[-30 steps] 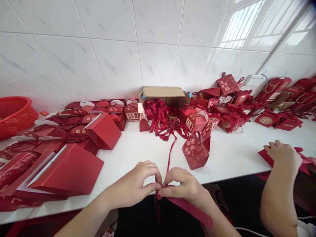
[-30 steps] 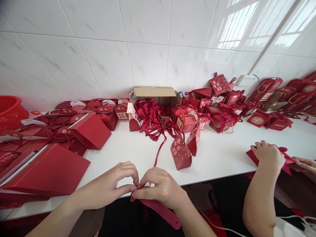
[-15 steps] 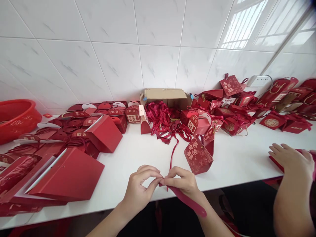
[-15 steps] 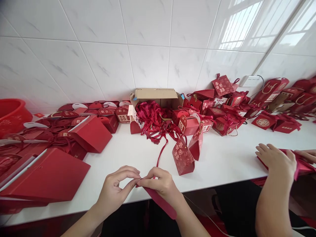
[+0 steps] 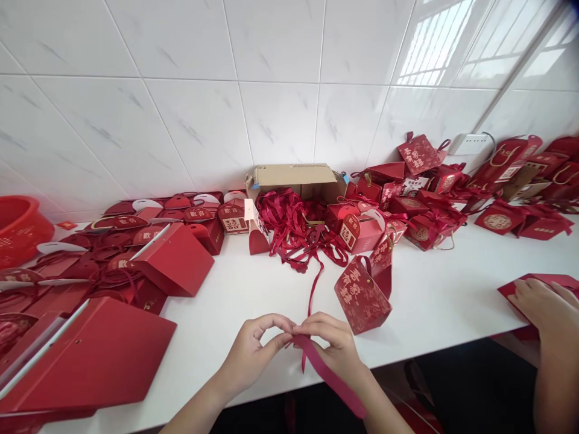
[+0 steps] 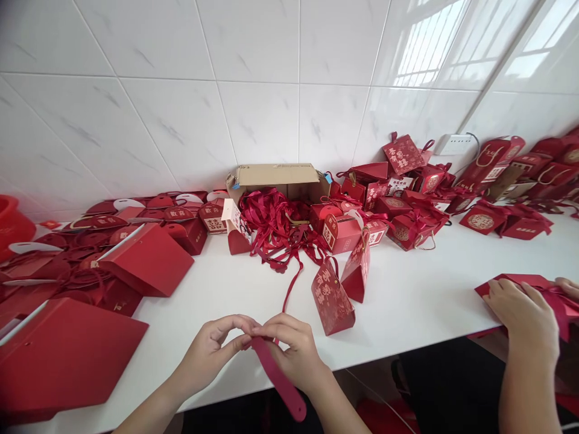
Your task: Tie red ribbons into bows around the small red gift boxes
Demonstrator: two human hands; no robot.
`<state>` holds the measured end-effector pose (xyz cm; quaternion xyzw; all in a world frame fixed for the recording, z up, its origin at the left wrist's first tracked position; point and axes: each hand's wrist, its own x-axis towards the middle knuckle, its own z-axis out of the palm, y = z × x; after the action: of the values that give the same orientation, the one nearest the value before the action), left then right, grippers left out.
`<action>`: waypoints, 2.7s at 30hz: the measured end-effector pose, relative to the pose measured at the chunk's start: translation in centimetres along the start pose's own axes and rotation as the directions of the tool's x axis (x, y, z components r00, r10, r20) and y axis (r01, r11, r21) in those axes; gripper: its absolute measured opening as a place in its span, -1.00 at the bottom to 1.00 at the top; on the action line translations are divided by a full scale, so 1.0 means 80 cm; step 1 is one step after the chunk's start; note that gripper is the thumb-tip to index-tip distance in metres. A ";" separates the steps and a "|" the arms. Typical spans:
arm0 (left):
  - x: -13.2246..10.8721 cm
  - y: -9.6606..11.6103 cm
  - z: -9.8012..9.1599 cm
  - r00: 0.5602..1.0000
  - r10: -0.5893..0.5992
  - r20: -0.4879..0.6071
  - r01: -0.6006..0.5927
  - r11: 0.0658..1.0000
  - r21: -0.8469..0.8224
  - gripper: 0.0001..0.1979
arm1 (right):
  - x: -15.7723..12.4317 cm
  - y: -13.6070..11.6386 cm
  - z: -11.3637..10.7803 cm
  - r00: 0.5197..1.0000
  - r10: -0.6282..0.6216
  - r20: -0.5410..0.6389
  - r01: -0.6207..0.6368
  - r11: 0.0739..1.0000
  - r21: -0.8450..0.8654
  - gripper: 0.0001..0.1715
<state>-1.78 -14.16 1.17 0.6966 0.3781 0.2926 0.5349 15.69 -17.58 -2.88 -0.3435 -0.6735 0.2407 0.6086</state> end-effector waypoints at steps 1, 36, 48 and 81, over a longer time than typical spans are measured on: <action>0.000 -0.002 -0.001 1.000 0.006 0.008 -0.006 1.000 0.011 -0.86 | 0.002 0.000 0.000 1.000 -0.003 -0.009 0.003 1.000 0.001 -0.66; -0.032 -0.027 0.004 0.742 0.167 -0.649 -0.220 0.976 -0.001 -0.86 | 0.005 -0.022 0.030 0.986 0.152 -0.064 -0.154 0.987 -0.043 -0.81; -0.053 -0.028 0.034 0.766 0.085 -0.637 -0.207 0.971 -0.119 -0.84 | 0.000 -0.027 0.043 0.978 0.184 -0.098 -0.176 0.980 0.090 -0.75; -0.080 0.071 -0.021 0.835 0.528 -0.154 -0.402 0.778 0.484 -0.73 | -0.004 -0.087 0.023 0.968 -0.238 0.079 0.248 0.956 -0.157 -0.79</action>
<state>-5.37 -19.46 7.04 0.8205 0.3194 0.4211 0.2178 12.74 -22.18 1.78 -0.3003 -0.7460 0.1171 0.5828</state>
